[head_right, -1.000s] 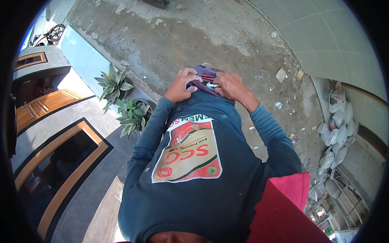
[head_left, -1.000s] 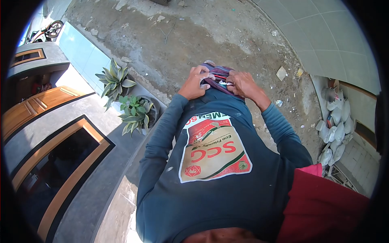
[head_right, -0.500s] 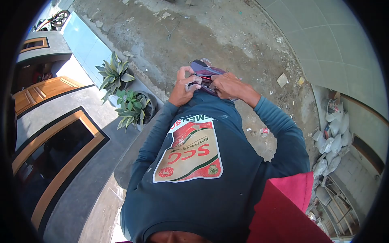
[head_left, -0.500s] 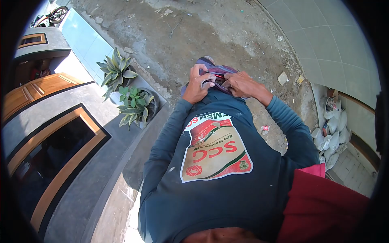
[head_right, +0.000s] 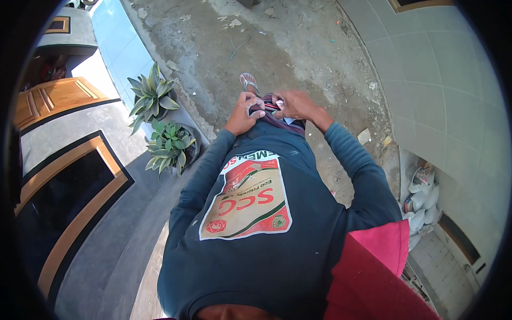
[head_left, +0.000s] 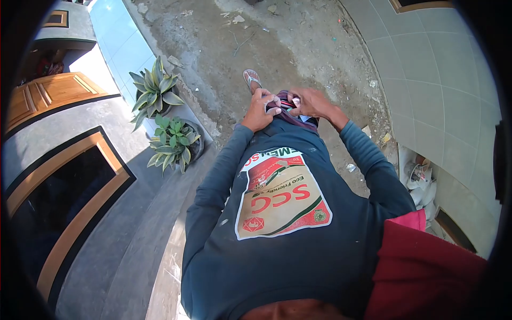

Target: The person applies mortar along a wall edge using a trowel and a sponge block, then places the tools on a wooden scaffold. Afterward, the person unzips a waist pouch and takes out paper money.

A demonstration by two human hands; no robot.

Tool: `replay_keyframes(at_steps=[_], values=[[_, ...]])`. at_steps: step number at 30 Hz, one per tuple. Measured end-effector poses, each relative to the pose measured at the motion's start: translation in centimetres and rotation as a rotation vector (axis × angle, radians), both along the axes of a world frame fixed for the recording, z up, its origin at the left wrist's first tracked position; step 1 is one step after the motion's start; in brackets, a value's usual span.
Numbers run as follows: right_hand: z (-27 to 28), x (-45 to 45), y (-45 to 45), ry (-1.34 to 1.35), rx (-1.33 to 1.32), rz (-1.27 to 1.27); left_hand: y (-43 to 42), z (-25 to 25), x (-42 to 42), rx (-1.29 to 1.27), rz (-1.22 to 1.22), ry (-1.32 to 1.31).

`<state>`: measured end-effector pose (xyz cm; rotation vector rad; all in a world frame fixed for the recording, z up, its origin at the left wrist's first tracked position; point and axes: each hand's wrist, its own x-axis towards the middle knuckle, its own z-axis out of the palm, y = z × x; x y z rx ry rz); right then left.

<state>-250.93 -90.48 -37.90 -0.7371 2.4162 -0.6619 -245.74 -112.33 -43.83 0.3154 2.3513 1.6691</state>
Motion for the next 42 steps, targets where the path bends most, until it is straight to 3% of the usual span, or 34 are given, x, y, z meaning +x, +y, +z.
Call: replay_keyframes(at_steps=[2, 6, 8, 10, 14, 16, 18, 21, 23, 26, 28, 30, 36, 37, 39, 42], values=[[0.3, -4.9, 1.7, -0.426, -0.116, -0.235, -0.5, -0.1, -2.8, 0.013, 0.036, -0.015], [2.6, -11.5, 4.1, -0.463, -0.002, -0.274, -0.6, -0.3, -8.1, -0.009, 0.054, -0.005], [1.9, -13.9, 5.5, -0.287, 0.22, -0.035, -0.3, 0.4, -11.0, -0.066, 0.04, -0.008], [1.7, -15.2, 6.6, -0.269, 0.251, -0.022, 0.0, 0.6, -14.0, -0.118, 0.03, -0.015], [1.2, -18.7, 7.9, -0.236, 0.433, 0.095, 0.2, -1.7, -19.3, -0.057, -0.064, -0.184], [2.4, -20.1, 7.0, -0.347, 0.438, 0.047, -1.3, -2.5, -20.9, 0.109, -0.108, -0.414], [2.8, -21.7, 5.8, -0.272, 0.536, 0.15, -3.0, -2.5, -21.9, 0.067, -0.075, -0.477], [1.6, -24.1, 2.4, -0.175, 0.247, -0.086, -4.8, -3.1, -22.9, 0.034, -0.092, -0.742], [-0.2, -27.3, -1.7, -0.261, 0.385, -0.004, -5.4, -3.9, -24.0, 0.05, -0.136, -0.792], [-3.9, -30.8, -7.4, -0.366, 0.406, 0.036, -6.3, -5.1, -25.6, -0.043, -0.128, -0.725], [-5.7, -32.7, -10.1, -0.543, 0.152, 0.236, -7.6, -6.0, -26.6, -0.034, -0.115, -0.655], [-7.2, -34.3, -12.6, -0.654, 0.148, 0.198, -9.5, -6.7, -27.8, -0.033, -0.1, -0.585], [-7.7, -40.8, -20.5, -0.659, 0.147, 0.211, -17.9, -5.8, -33.2, -0.026, -0.056, -0.526], [-7.5, -41.5, -21.9, -0.69, -0.017, 0.27, -19.3, -5.6, -34.2, 0.009, -0.046, -0.499], [-7.0, -43.6, -24.0, -0.695, -0.063, 0.342, -21.9, -5.4, -36.1, 0.04, -0.047, -0.475], [-3.1, -46.2, -27.8, -0.596, -0.03, 0.48, -24.8, -4.2, -38.3, 0.028, -0.03, -0.481]])
